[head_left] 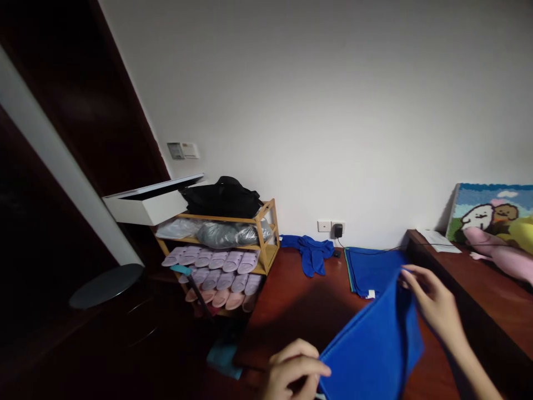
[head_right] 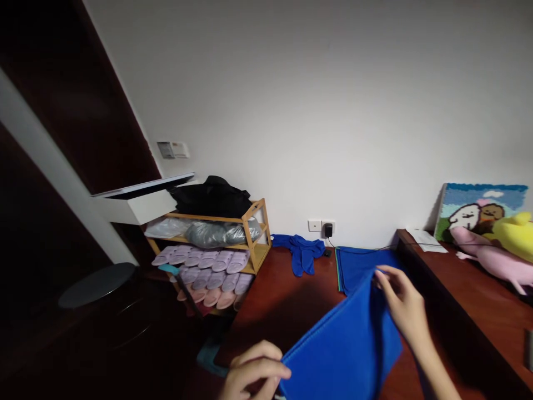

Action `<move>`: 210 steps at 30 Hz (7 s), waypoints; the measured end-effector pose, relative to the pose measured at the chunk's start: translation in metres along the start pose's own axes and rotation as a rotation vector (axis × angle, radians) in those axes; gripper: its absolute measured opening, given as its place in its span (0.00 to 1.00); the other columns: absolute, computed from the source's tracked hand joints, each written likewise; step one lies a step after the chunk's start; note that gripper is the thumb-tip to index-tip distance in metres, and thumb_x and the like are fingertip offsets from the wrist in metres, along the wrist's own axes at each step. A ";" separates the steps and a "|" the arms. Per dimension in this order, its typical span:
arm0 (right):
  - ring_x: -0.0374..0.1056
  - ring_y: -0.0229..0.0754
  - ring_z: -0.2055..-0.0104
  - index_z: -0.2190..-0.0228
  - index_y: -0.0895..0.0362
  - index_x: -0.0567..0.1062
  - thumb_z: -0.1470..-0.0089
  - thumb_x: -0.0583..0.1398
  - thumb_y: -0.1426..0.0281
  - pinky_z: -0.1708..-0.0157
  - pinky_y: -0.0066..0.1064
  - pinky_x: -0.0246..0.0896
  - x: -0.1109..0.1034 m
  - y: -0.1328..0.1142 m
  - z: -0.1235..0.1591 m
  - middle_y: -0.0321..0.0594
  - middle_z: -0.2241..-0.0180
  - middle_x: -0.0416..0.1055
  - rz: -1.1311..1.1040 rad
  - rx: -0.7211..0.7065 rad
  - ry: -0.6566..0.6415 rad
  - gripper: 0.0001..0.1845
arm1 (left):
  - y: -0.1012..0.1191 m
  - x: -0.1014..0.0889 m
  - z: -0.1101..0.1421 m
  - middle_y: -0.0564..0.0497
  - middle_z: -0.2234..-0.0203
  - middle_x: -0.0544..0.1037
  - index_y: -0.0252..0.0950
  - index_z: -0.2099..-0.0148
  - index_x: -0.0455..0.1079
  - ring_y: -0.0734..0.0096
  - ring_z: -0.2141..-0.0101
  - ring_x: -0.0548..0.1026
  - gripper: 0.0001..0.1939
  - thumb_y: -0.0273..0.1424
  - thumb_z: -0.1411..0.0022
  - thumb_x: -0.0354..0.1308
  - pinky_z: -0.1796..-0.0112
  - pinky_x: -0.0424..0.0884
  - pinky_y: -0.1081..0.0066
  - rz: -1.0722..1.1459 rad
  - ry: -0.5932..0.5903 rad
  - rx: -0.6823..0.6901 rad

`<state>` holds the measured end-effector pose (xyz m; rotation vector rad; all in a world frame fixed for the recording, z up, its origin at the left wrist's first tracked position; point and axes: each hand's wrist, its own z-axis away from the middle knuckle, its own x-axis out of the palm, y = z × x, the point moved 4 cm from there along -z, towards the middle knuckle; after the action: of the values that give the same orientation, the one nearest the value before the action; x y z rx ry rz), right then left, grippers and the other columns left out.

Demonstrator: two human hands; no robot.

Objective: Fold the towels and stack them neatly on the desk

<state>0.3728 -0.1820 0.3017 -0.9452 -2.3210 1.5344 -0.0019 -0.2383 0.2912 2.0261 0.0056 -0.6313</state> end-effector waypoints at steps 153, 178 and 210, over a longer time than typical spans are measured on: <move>0.76 0.46 0.59 0.60 0.53 0.78 0.35 0.55 0.60 0.58 0.35 0.70 0.044 -0.019 -0.006 0.45 0.59 0.79 0.432 -0.463 -0.412 0.14 | -0.117 -0.136 -0.119 0.47 0.68 0.83 0.38 0.62 0.71 0.61 0.63 0.83 0.12 0.40 0.43 0.61 0.58 0.79 0.62 0.047 0.231 -0.180; 0.64 0.53 0.35 0.45 0.34 0.76 0.36 0.50 0.60 0.35 0.51 0.65 0.090 0.202 0.232 0.29 0.39 0.70 0.553 -0.157 -0.639 0.23 | -0.293 -0.030 0.088 0.45 0.54 0.84 0.42 0.50 0.78 0.54 0.51 0.81 0.19 0.29 0.35 0.48 0.48 0.79 0.52 -0.722 0.216 -0.105; 0.36 0.49 0.25 0.30 0.67 0.50 0.34 0.37 0.60 0.27 0.45 0.34 0.238 0.279 0.081 0.44 0.27 0.42 1.038 0.032 -0.666 0.38 | -0.321 0.168 -0.141 0.47 0.28 0.56 0.49 0.26 0.53 0.57 0.29 0.53 0.29 0.47 0.25 0.41 0.31 0.52 0.48 -0.720 -0.224 -0.087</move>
<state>0.2598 -0.0270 -0.0213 -2.0988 -2.2267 2.5573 0.1215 0.0023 0.0126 1.8343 0.6396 -1.2758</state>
